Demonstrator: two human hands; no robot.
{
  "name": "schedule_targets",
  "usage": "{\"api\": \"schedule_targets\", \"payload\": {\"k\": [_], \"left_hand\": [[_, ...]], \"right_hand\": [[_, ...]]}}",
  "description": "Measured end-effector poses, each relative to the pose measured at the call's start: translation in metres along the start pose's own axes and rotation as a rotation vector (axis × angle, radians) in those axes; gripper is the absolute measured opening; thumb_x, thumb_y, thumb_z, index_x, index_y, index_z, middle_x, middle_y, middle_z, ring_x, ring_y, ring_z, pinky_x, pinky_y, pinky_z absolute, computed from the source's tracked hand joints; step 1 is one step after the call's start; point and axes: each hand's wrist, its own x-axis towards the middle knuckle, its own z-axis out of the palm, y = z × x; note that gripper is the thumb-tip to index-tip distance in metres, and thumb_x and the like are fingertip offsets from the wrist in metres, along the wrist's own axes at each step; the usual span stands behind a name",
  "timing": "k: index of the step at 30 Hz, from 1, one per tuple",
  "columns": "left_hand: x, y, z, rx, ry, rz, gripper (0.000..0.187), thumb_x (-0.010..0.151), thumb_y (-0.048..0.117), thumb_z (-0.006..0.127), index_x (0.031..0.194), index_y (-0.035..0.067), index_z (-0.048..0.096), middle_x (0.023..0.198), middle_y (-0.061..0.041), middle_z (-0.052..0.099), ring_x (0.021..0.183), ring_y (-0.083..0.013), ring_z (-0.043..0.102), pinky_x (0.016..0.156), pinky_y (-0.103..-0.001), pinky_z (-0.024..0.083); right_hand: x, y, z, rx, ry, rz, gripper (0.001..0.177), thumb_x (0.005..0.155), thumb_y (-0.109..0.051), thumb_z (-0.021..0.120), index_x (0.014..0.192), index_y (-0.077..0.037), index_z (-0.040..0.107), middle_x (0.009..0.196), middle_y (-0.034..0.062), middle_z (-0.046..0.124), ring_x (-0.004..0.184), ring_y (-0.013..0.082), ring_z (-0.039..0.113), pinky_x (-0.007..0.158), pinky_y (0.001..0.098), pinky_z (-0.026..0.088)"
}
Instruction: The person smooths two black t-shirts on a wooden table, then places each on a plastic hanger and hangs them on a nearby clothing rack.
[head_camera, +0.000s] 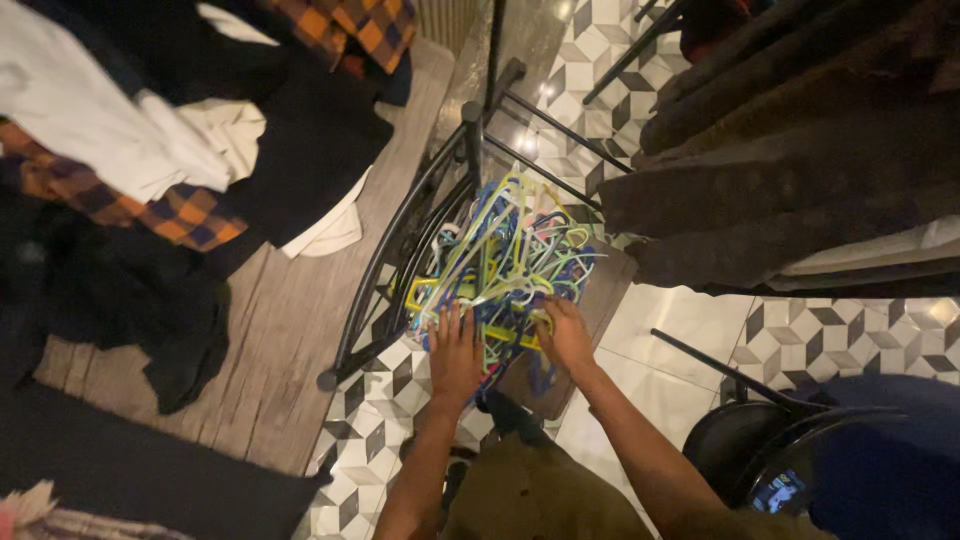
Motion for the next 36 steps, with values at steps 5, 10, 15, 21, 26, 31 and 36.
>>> {"api": "schedule_targets", "payload": {"k": [5, 10, 15, 21, 26, 31, 36], "left_hand": [[0.033, -0.014, 0.032, 0.115, 0.02, -0.04, 0.056, 0.086, 0.022, 0.069, 0.138, 0.004, 0.057, 0.14, -0.015, 0.054, 0.131, -0.0358, 0.048, 0.114, -0.052, 0.032], [0.045, -0.019, 0.028, 0.234, 0.036, -0.017, 0.018, 0.088, 0.014, 0.067, 0.106, 0.011, 0.068, 0.107, -0.008, 0.062, 0.111, -0.0292, 0.057, 0.102, -0.046, 0.044], [0.043, -0.016, 0.021, 0.178, 0.041, -0.047, 0.013, 0.083, 0.013, 0.066, 0.096, 0.01, 0.065, 0.097, -0.009, 0.063, 0.102, -0.0303, 0.06, 0.091, -0.046, 0.045], [0.033, 0.002, 0.006, 0.026, 0.262, -0.154, 0.014, 0.091, 0.01, 0.062, 0.105, 0.006, 0.063, 0.1, -0.016, 0.065, 0.091, -0.0362, 0.065, 0.08, -0.047, 0.052], [0.016, 0.042, -0.057, -0.102, 0.44, -0.138, 0.013, 0.103, 0.012, 0.055, 0.111, 0.004, 0.061, 0.1, -0.02, 0.064, 0.092, -0.0398, 0.066, 0.079, -0.047, 0.053], [-0.021, 0.082, -0.137, -0.649, 0.352, -0.38, 0.023, 0.106, 0.017, 0.048, 0.115, 0.0, 0.06, 0.103, -0.022, 0.067, 0.092, -0.0418, 0.065, 0.079, -0.045, 0.052], [-0.065, 0.083, -0.187, -0.725, 0.392, -0.372, 0.024, 0.105, 0.017, 0.045, 0.117, 0.002, 0.059, 0.101, -0.02, 0.068, 0.09, -0.0365, 0.067, 0.08, -0.043, 0.053]], "right_hand": [[0.007, 0.001, 0.0, 0.029, 0.003, 0.005, 0.035, 0.085, -0.01, 0.07, 0.12, -0.005, 0.068, 0.127, 0.0199, 0.065, 0.12, 0.0402, 0.059, 0.102, 0.0449, 0.048], [0.0, 0.002, -0.007, 0.047, -0.001, 0.008, 0.029, 0.09, -0.011, 0.068, 0.118, -0.005, 0.069, 0.126, 0.0197, 0.065, 0.12, 0.04, 0.059, 0.102, 0.0448, 0.048], [-0.012, 0.002, -0.017, 0.071, -0.004, 0.02, 0.028, 0.092, -0.013, 0.067, 0.118, -0.004, 0.069, 0.124, 0.0197, 0.066, 0.118, 0.0399, 0.06, 0.102, 0.045, 0.047], [-0.016, -0.017, -0.026, 0.095, 0.005, -0.011, 0.024, 0.097, -0.014, 0.064, 0.119, -0.005, 0.069, 0.125, 0.0179, 0.067, 0.12, 0.0382, 0.06, 0.104, 0.0455, 0.047], [-0.025, -0.043, -0.036, 0.377, 0.001, 0.12, 0.029, 0.098, -0.021, 0.058, 0.123, -0.006, 0.064, 0.129, 0.0153, 0.062, 0.12, 0.0337, 0.061, 0.084, 0.0368, 0.06], [-0.026, -0.04, -0.024, 0.351, 0.054, 0.124, 0.036, 0.103, -0.024, 0.055, 0.133, -0.005, 0.061, 0.13, 0.0163, 0.066, 0.12, 0.0306, 0.063, 0.103, 0.0389, 0.049], [-0.006, -0.072, -0.032, 0.552, 0.253, 0.061, 0.057, 0.107, -0.023, 0.051, 0.157, -0.003, 0.032, 0.155, 0.0212, 0.045, 0.14, 0.0301, 0.046, 0.116, 0.0421, 0.035]]}}
